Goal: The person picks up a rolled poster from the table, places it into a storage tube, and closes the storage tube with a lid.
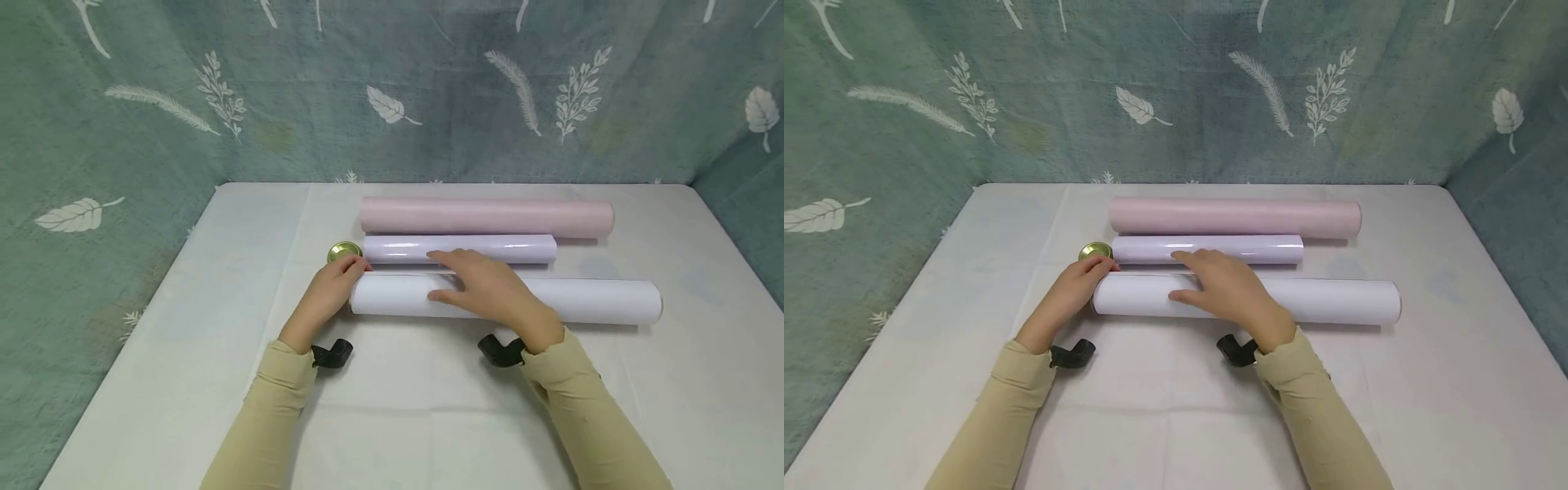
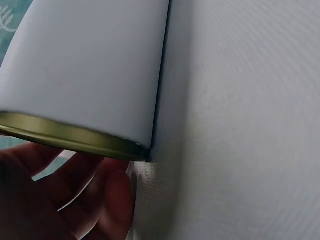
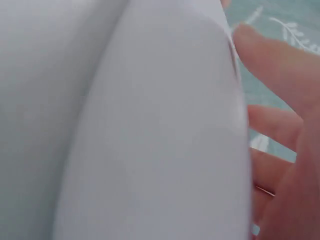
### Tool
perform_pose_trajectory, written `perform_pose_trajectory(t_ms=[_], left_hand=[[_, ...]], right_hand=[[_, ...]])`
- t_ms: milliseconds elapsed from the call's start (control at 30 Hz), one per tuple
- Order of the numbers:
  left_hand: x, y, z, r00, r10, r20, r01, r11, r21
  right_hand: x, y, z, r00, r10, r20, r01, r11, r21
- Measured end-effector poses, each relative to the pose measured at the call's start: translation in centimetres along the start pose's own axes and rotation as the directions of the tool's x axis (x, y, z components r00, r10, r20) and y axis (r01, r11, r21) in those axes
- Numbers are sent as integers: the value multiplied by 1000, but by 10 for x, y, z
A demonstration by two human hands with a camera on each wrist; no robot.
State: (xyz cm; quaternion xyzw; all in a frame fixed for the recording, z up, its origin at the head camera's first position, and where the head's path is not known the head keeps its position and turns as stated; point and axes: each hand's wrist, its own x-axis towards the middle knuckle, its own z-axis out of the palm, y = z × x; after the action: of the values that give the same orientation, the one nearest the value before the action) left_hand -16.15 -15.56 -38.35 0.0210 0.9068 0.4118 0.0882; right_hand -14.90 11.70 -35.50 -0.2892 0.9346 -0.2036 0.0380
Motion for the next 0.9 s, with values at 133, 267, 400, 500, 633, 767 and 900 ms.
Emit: perform_pose_trajectory(t_ms=[133,267,400,500,633,767,900], left_hand=[[1,-1,-1,999,23,-40,-24,999,-31],[2,0,-3,991,62,-115,-72,994,-80],[0,1,-7,982,57,-182,-80,990,-120],[0,1,-6,979,30,-199,-65,983,-169],[3,0,-4,986,13,-168,-53,970,-238],[5,0,-2,992,9,-123,-40,966,-257],[7,-3,0,996,-2,-88,-25,952,-306]], right_hand=[[-2,5,-11,998,-2,-59,6,997,76],[-2,8,-22,996,-7,-90,15,995,94],[1,10,-32,993,-30,-112,39,996,84],[2,13,-43,993,-35,-110,41,998,54],[6,18,-60,998,-9,-68,11,1000,18],[15,26,-71,1000,17,-25,-17,999,-27],[30,34,-75,1000,19,23,-18,998,-58]])
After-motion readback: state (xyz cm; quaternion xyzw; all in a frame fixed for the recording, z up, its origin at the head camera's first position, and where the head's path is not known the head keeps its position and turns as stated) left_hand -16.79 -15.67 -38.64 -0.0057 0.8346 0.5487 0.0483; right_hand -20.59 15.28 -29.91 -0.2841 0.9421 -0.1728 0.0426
